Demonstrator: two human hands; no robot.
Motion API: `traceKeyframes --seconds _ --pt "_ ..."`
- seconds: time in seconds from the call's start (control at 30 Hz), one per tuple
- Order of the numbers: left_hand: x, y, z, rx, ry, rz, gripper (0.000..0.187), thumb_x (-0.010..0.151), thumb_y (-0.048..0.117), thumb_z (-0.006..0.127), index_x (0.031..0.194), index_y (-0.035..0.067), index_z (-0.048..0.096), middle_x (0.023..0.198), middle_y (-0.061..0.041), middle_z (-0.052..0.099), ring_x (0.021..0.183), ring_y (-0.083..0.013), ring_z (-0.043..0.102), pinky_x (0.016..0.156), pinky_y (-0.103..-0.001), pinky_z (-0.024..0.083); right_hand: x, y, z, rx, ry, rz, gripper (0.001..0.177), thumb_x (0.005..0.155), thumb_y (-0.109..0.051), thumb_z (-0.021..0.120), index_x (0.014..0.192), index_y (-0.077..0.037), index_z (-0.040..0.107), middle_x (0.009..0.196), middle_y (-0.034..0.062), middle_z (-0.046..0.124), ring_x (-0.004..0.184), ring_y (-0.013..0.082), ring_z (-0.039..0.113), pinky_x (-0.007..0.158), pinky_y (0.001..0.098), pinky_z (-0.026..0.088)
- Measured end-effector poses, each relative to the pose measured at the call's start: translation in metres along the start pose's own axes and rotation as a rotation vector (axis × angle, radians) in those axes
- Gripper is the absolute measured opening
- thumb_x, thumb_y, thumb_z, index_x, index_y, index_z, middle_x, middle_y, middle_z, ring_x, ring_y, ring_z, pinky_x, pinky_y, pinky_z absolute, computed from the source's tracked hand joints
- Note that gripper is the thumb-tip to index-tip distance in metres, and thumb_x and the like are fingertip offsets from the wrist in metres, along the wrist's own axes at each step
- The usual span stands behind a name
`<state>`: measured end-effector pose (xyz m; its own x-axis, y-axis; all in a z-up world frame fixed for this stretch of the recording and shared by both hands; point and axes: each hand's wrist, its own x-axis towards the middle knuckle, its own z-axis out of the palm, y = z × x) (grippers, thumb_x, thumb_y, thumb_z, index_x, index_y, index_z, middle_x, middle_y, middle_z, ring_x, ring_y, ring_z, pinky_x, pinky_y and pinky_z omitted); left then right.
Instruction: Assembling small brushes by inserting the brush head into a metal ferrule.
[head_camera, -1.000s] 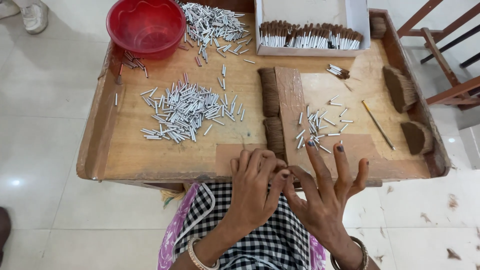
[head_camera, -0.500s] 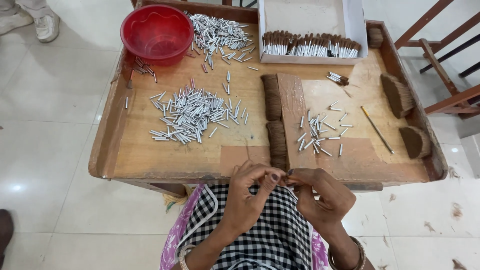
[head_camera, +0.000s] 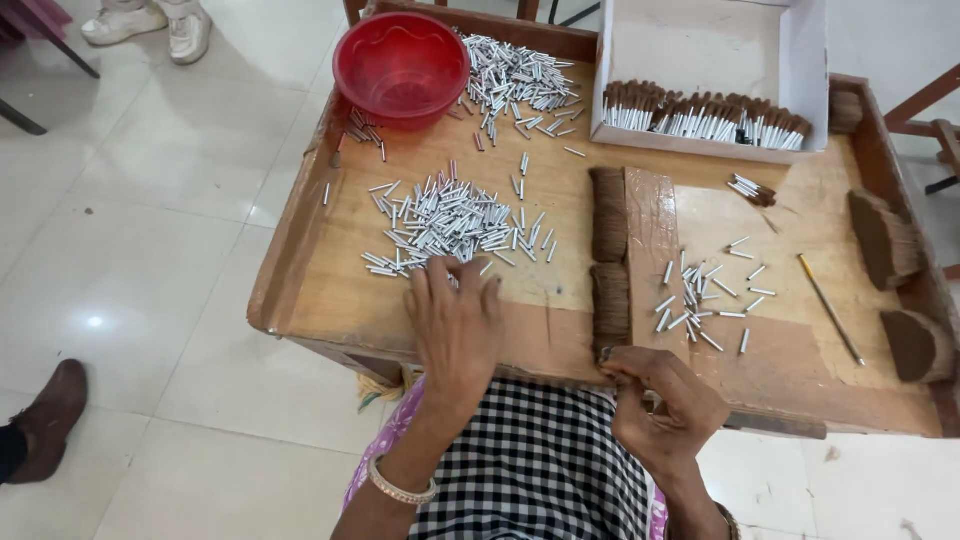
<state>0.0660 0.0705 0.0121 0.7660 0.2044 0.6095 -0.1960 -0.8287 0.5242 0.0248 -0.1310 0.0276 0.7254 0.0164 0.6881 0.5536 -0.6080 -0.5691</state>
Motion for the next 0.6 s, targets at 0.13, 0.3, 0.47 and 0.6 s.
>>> traceKeyframes --seconds 0.13,0.3,0.47,0.6 --pt "0.000 0.005 0.002 0.028 -0.078 -0.008 0.013 0.086 0.013 0.071 0.098 0.009 0.067 0.101 -0.010 0.064 0.096 -0.0297 0.057 0.085 -0.044 0.038 0.000 -0.002 0.004 0.099 0.008 0.067 0.023 0.079 0.018 0.064 0.088 -0.001 0.074 0.091 0.0110 0.077 0.082 0.0154 0.076 0.061 0.0225 0.056" --pt "-0.029 0.035 -0.002 -0.478 -0.322 0.013 0.007 0.090 0.004 0.069 0.094 0.008 0.066 0.092 -0.001 0.068 0.085 -0.0221 0.056 0.082 -0.039 0.037 -0.011 0.006 0.003 0.305 0.007 0.170 0.015 0.084 0.014 0.070 0.092 0.002 0.074 0.098 0.0149 0.077 0.088 0.0182 0.077 0.064 0.0224 0.059" --pt "-0.035 0.047 -0.009 -0.773 -0.363 -0.019 0.005 0.094 0.003 0.068 0.096 0.005 0.063 0.093 -0.001 0.066 0.084 -0.0181 0.054 0.082 -0.032 0.041 -0.014 0.007 -0.002 0.397 0.030 0.115 0.013 0.087 0.014 0.070 0.095 0.004 0.072 0.102 0.0183 0.075 0.094 0.0216 0.075 0.078 0.0250 0.059" --pt "-0.037 0.049 -0.010 -0.730 -0.357 0.011 0.006 0.093 0.002 0.070 0.093 0.005 0.064 0.091 -0.001 0.067 0.081 -0.0182 0.054 0.081 -0.034 0.038 -0.010 -0.001 -0.006 0.361 0.047 0.098 0.016 0.085 0.016 0.068 0.095 0.003 0.071 0.101 0.0175 0.075 0.093 0.0215 0.075 0.075 0.0247 0.060"
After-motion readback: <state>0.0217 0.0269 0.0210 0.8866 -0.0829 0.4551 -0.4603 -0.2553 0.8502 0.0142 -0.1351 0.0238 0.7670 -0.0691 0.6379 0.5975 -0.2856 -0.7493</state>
